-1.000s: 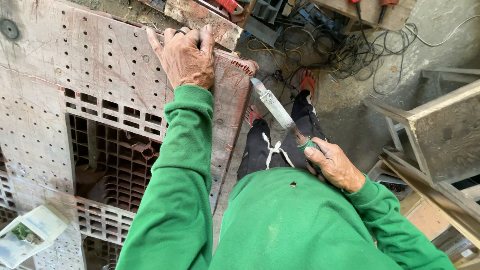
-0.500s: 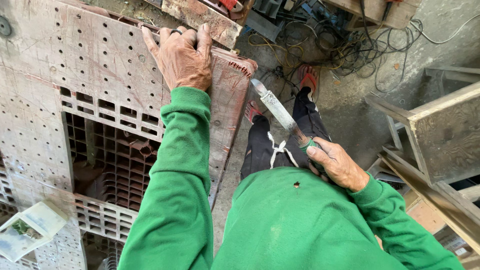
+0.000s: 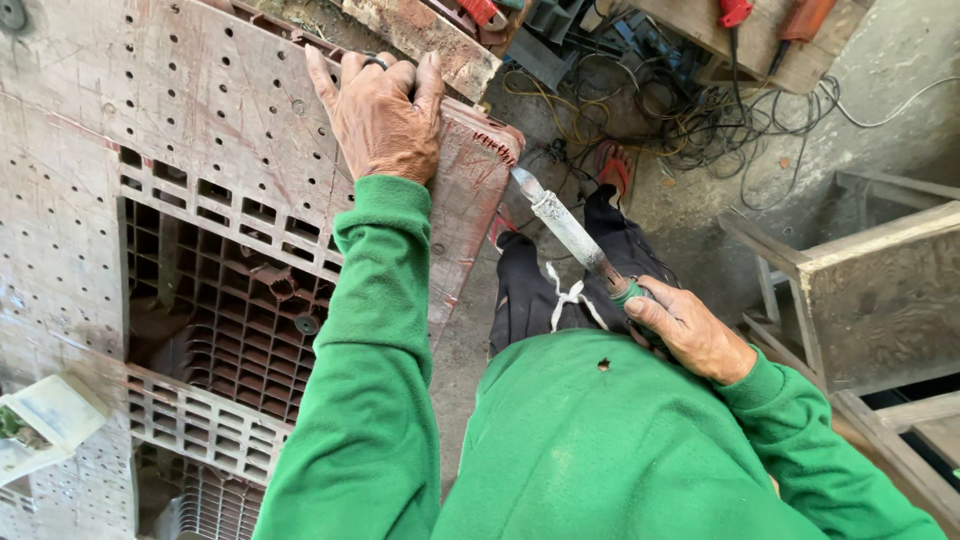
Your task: The person uses a handheld scraper to remove residue from the surface of a large plastic pallet. They systematically scrape along the edges and across the grid pattern, occasionally repositioning the pallet to access different areas.
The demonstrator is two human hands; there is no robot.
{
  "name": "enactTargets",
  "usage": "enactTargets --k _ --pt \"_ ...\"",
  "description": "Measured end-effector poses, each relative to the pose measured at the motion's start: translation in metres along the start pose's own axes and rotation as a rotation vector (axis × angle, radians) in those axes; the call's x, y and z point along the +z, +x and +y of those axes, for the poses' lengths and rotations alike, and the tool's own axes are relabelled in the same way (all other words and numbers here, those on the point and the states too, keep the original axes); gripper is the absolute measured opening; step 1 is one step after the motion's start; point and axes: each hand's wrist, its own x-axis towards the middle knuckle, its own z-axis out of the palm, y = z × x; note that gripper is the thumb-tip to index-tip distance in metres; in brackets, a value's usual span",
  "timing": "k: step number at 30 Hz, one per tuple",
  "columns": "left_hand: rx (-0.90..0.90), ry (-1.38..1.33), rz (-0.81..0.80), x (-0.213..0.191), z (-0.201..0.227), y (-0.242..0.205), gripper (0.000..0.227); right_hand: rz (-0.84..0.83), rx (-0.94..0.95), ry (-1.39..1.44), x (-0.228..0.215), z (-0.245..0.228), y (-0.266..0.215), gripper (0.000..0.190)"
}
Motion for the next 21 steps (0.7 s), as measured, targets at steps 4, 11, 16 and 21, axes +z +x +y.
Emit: enactTargets --k 4,11,16,21 --pt "0.008 -0.034 0.007 -0.001 0.001 0.001 0.045 -0.025 0.008 -0.022 -0.011 -0.006 0.002 0.043" --pt "-0.016 -0.059 0.007 -0.003 0.003 0.0 0.046 -0.044 0.031 -0.037 -0.024 -0.013 0.004 0.044" --pt "-0.028 -0.066 0.01 -0.002 0.003 0.001 0.046 -0.064 0.038 -0.056 -0.03 -0.011 0.005 0.045" --pt "-0.045 -0.042 -0.016 0.0 0.001 0.0 0.048 -0.097 0.109 0.001 -0.034 -0.004 0.009 0.041"
